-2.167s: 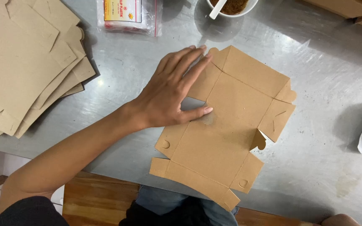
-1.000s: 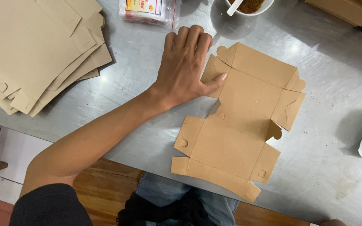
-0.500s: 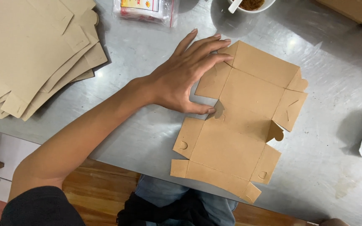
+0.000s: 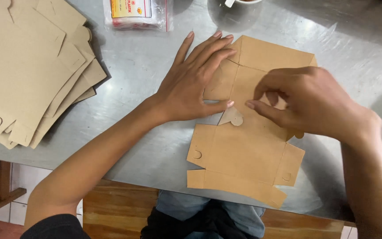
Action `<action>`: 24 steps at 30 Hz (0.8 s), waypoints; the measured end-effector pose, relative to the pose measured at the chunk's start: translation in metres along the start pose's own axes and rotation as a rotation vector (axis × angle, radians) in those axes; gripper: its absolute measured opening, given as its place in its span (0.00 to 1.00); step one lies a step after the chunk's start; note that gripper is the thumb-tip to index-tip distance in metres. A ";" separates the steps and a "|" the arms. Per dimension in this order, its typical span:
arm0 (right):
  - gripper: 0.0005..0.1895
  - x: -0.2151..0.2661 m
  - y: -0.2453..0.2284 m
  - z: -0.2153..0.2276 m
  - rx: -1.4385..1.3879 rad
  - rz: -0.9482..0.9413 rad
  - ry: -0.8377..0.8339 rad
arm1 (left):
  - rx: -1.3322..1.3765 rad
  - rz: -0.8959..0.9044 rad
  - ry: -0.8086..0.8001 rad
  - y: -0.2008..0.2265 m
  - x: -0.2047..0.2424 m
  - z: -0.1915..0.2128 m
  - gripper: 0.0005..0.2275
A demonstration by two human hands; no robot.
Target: The person assembles a flat cardboard box blank by folding along pre-scored lines and interlocking tabs to form a closed box. The person repeats this process with additional blanks, handling each one individually on a metal work surface.
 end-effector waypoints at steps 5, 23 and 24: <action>0.19 -0.024 0.030 -0.040 0.023 -0.123 -0.103 | 0.000 0.026 0.018 -0.003 0.001 0.001 0.37; 0.11 -0.005 0.037 -0.022 -0.146 -0.164 -0.233 | 0.048 -0.240 -0.127 0.016 0.009 0.006 0.44; 0.10 0.005 0.042 -0.013 -0.071 -0.190 -0.164 | 0.116 -0.269 -0.140 0.022 0.011 0.004 0.39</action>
Point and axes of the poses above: each hand's wrist, its own x-axis away from the middle knuckle, its own z-axis out of the back of the hand, y = z × x, the point moved 6 cm from there along -x, towards the middle knuckle, and after that the axes turned 9 degrees about -z, right-handed, at the moved point
